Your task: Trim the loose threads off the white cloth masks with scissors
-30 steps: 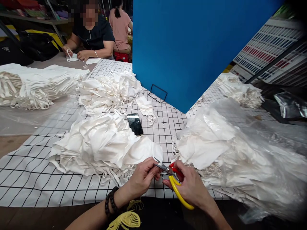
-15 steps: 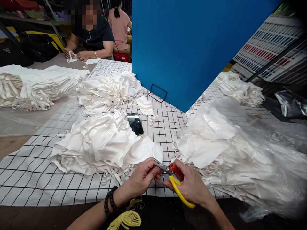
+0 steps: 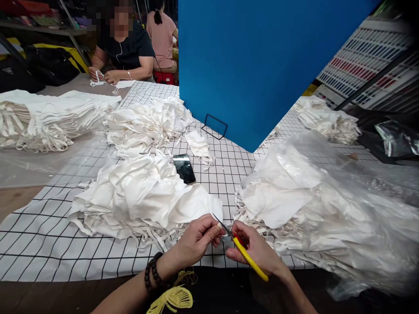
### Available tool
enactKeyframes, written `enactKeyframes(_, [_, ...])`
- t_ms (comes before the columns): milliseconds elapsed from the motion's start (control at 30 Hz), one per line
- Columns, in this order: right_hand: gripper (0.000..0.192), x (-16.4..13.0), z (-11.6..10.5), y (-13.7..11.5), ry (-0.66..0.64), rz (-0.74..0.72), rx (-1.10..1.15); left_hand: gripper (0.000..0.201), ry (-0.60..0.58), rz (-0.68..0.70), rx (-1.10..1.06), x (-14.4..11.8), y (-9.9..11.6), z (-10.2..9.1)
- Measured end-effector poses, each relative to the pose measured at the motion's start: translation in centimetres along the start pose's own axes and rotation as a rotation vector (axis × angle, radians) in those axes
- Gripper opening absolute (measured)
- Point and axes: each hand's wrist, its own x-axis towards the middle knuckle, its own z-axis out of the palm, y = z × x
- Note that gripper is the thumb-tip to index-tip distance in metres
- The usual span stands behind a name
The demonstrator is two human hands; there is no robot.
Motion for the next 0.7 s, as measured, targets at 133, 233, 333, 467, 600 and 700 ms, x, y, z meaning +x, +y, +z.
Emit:
enactKeyframes(133, [0.042, -0.4, -0.6, -0.5, -0.066, -0.015, -0.028, 0.027, -0.024, 0.006, 0.006, -0.1, -0.2, 0.0])
enactKeyframes(233, [0.044, -0.6, -0.8, -1.1, -0.044, 0.000, -0.095, 0.026, -0.031, 0.025, 0.051, -0.1, 0.0, -0.1])
enactKeyframes(333, [0.045, -0.6, -0.7, -1.4, -0.006, 0.000, -0.165, 0.025, -0.045, 0.042, 0.115, 0.0, 0.5, -0.2])
enactKeyframes(467, [0.043, -0.5, -0.5, -1.6, -0.003, 0.009, -0.194, 0.026, -0.067, 0.035, 0.158, -0.2, 0.9, -0.4])
enactKeyframes(600, [0.042, -0.6, -0.4, -1.6, 0.020, 0.013, -0.208, 0.027, -0.060, 0.025, 0.156, -0.3, 1.0, -0.4])
enactKeyframes(700, [0.043, -0.7, -0.2, -1.5, 0.049, 0.000, -0.213, 0.027, -0.055, 0.022, 0.131, -0.4, 0.9, -0.3])
